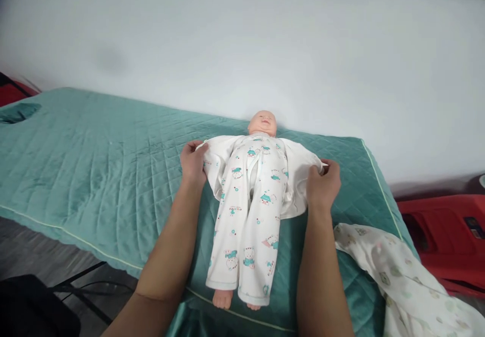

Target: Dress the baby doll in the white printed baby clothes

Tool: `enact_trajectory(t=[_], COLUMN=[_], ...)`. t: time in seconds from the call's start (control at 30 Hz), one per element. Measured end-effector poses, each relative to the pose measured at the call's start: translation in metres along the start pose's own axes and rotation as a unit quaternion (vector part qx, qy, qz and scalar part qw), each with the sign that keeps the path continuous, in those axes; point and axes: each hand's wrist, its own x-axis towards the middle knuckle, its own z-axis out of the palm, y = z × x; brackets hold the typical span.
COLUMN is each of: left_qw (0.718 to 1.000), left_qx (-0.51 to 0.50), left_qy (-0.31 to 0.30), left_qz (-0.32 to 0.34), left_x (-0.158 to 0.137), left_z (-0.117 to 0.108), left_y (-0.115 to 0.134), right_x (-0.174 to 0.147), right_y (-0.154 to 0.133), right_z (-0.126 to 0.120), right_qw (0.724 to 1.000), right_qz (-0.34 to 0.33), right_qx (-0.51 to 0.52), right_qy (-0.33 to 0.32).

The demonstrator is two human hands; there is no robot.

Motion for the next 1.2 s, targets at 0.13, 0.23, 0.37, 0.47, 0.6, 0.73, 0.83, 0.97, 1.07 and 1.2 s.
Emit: enact_trajectory(t=[0.13, 0.23, 0.37, 0.47, 0.6, 0.73, 0.83, 0.97, 1.07, 1.2], left_qw=[0.987, 0.922, 0.841, 0.82, 0.815, 0.813, 0.81, 0.795, 0.779, 0.79], left_qx=[0.117, 0.282, 0.386, 0.422, 0.442, 0.452, 0.452, 0.461, 0.484, 0.479], left_qy=[0.007, -0.029, -0.16, -0.196, -0.178, -0.168, -0.177, -0.191, -0.192, -0.205], left_qz=[0.105, 0.264, 0.345, 0.335, 0.329, 0.326, 0.328, 0.345, 0.349, 0.324], left_x=[0.0, -0.007, -0.012, -0.012, -0.009, -0.003, 0.005, 0.017, 0.029, 0.039], left_z=[0.001, 0.007, 0.016, 0.022, 0.025, 0.027, 0.028, 0.024, 0.011, -0.009], left_y=[-0.003, -0.003, -0.005, -0.01, -0.015, -0.019, -0.021, -0.019, -0.014, -0.011], right_x=[-0.002, -0.012, -0.019, -0.015, -0.003, 0.006, 0.008, 0.014, 0.029, 0.045], right_y=[0.007, 0.003, 0.004, 0.007, 0.004, -0.001, -0.002, 0.002, 0.01, 0.021], right_z=[0.006, 0.02, 0.036, 0.043, 0.052, 0.058, 0.061, 0.057, 0.05, 0.04], right_qw=[0.994, 0.98, 0.962, 0.961, 0.959, 0.946, 0.938, 0.937, 0.948, 0.976], right_qz=[-0.1, -0.188, -0.248, -0.251, -0.25, -0.28, -0.302, -0.292, -0.243, -0.099], right_qx=[-0.052, -0.047, -0.019, -0.024, -0.081, -0.094, -0.084, -0.122, -0.135, -0.086], right_qy=[-0.003, -0.049, -0.11, -0.109, -0.105, -0.133, -0.149, -0.146, -0.156, -0.176])
